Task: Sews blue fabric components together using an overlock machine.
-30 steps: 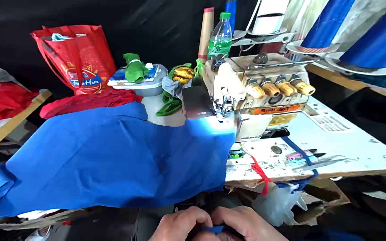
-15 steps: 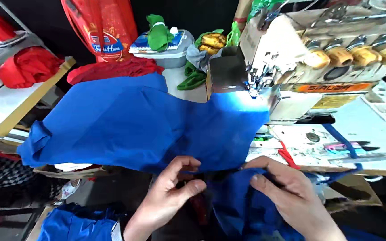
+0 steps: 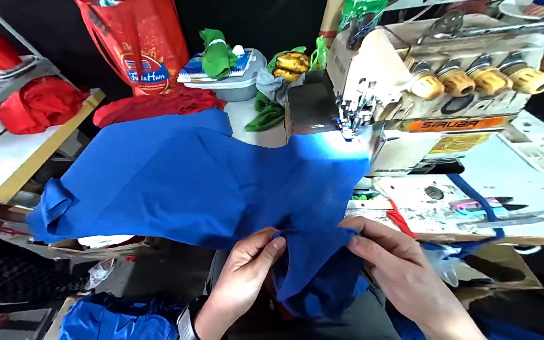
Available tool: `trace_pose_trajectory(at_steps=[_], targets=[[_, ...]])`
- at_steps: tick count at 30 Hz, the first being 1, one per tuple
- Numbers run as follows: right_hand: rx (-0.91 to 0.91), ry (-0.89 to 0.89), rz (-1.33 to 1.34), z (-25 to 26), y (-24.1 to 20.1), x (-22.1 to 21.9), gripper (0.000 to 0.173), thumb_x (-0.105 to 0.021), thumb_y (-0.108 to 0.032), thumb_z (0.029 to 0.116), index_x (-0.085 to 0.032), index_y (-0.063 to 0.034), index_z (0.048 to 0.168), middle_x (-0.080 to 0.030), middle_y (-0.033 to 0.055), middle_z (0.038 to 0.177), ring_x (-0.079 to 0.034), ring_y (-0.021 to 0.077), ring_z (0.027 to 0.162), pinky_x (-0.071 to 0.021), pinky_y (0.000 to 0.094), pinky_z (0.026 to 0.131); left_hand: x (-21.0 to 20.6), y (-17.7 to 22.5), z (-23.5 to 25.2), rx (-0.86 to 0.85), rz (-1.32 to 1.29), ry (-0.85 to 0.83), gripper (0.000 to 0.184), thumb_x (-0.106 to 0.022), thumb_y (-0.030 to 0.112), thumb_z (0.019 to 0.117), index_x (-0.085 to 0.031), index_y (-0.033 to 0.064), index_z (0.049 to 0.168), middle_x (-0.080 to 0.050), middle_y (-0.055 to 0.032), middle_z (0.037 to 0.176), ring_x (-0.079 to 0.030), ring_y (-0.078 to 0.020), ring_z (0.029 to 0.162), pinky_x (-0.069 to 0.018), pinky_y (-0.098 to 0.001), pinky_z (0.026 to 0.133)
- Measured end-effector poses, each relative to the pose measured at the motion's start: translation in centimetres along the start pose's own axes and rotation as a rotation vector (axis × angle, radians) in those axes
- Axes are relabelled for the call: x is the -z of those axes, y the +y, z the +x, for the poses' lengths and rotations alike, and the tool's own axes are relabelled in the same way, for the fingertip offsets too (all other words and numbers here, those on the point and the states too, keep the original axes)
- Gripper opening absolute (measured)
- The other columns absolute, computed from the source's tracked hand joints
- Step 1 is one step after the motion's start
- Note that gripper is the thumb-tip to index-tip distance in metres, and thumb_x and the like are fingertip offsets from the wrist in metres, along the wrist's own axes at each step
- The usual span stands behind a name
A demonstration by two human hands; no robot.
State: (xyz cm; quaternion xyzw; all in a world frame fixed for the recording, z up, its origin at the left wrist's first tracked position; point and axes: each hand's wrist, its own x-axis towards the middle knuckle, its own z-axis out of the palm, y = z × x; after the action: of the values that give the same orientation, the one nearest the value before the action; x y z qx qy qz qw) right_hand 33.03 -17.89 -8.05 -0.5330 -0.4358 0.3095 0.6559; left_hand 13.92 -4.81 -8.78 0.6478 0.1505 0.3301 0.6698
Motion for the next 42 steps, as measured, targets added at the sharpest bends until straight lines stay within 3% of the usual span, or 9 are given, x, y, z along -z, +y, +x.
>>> trace_pose_trajectory(at_steps=[7,12,14,16,18,22,29,37,42], targets=[[0.034,-0.226,-0.106,0.7,-0.9,-0.3,0.037,-0.057,-0.055,0.0983,-0.071,-0.0242,0.113,-0.069,-0.0114,0.102,-0.064,-0.0014,0.093,-0.0543,0.0176,0.080,-0.2,1.2,0.5,-0.032,0.112,-0.114,0.023,-0.053,0.021,0.1061,-0.072,0.0122,0.095,-0.066,0.0121,0.087,-0.061,0.0068,0.085,-0.0519,-0.0141,0.078],[0.148,-0.201,-0.313,1.2,-0.4,-2.4,0.021,-0.072,-0.037,0.0927,-0.066,-0.0177,0.096,-0.065,-0.0099,0.088,-0.062,-0.0032,0.081,-0.0541,0.0133,0.071,-0.4,1.3,0.6,0.058,0.125,-0.158,0.031,-0.051,0.032,0.1072,-0.071,0.0145,0.090,-0.065,0.0121,0.081,-0.061,0.0062,0.081,-0.0513,-0.0145,0.075],[0.179,-0.124,-0.248,1.3,-0.5,-2.2,0.013,-0.073,-0.030,0.0919,-0.066,-0.0197,0.092,-0.064,-0.0085,0.094,-0.063,0.0002,0.085,-0.0560,0.0153,0.073,0.3,0.8,0.4,0.092,0.015,-0.260,0.026,-0.059,0.040,0.1018,-0.068,0.0174,0.109,-0.067,0.0146,0.094,-0.062,0.0068,0.089,-0.0523,-0.0151,0.080],[0.121,-0.028,-0.109,1.3,-0.8,-1.9,0.007,-0.072,-0.023,0.0916,-0.066,-0.0215,0.091,-0.067,-0.0085,0.095,-0.064,0.0008,0.084,-0.0556,0.0156,0.071,0.7,0.1,0.3,0.067,-0.070,-0.364,0.031,-0.073,0.022,0.0945,-0.060,0.0124,0.121,-0.068,0.0101,0.106,-0.064,0.0022,0.098,-0.0545,-0.0200,0.087],[0.050,0.056,-0.029,1.2,-0.7,-1.5,0.008,-0.071,-0.017,0.0911,-0.067,-0.0205,0.098,-0.069,-0.0060,0.091,-0.066,0.0033,0.080,-0.0569,0.0178,0.068,0.6,-0.4,-0.1,0.037,-0.030,-0.333,0.029,-0.073,0.009,0.0923,-0.062,0.0095,0.119,-0.070,0.0082,0.105,-0.066,0.0017,0.094,-0.0562,-0.0199,0.084],[-0.076,-0.051,-0.093,1.0,-0.4,-0.3,0.030,-0.071,-0.019,0.0914,-0.069,-0.0204,0.122,-0.071,-0.0054,0.100,-0.068,0.0051,0.089,-0.0580,0.0200,0.076,0.6,-0.9,-0.3,-0.038,0.058,-0.137,0.008,-0.066,0.015,0.0988,-0.074,0.0148,0.102,-0.071,0.0108,0.092,-0.064,0.0040,0.086,-0.0546,-0.0168,0.080],[-0.195,-0.127,0.120,0.6,0.3,-0.3,0.004,-0.073,-0.019,0.0909,-0.075,-0.0200,0.094,-0.071,-0.0037,0.093,-0.066,0.0029,0.084,-0.0558,0.0183,0.076,0.6,-0.8,-0.1,-0.017,0.085,-0.059,0.012,-0.058,0.013,0.1027,-0.068,0.0177,0.106,-0.066,0.0094,0.090,-0.062,0.0025,0.085,-0.0525,-0.0168,0.079],[-0.220,0.237,0.348,1.0,-1.5,-0.8,0.031,-0.033,-0.012,0.1071,-0.063,-0.0174,0.110,-0.073,-0.0004,0.090,-0.071,0.0060,0.079,-0.0611,0.0238,0.070,0.5,-1.0,-0.5,0.211,-0.031,-0.042,0.026,-0.050,0.011,0.1005,-0.076,0.0134,0.097,-0.071,0.0063,0.096,-0.064,-0.0014,0.094,-0.0526,-0.0220,0.087],[-0.106,0.182,0.416,0.4,-3.1,-1.1,0.030,-0.042,-0.004,0.1012,-0.064,-0.0180,0.115,-0.074,0.0013,0.096,-0.072,0.0053,0.082,-0.0612,0.0223,0.070,0.1,-1.1,-0.8,0.148,0.198,-0.197,0.029,-0.080,0.030,0.0870,-0.065,0.0122,0.104,-0.064,0.0089,0.104,-0.059,0.0026,0.103,-0.0500,-0.0207,0.093]])
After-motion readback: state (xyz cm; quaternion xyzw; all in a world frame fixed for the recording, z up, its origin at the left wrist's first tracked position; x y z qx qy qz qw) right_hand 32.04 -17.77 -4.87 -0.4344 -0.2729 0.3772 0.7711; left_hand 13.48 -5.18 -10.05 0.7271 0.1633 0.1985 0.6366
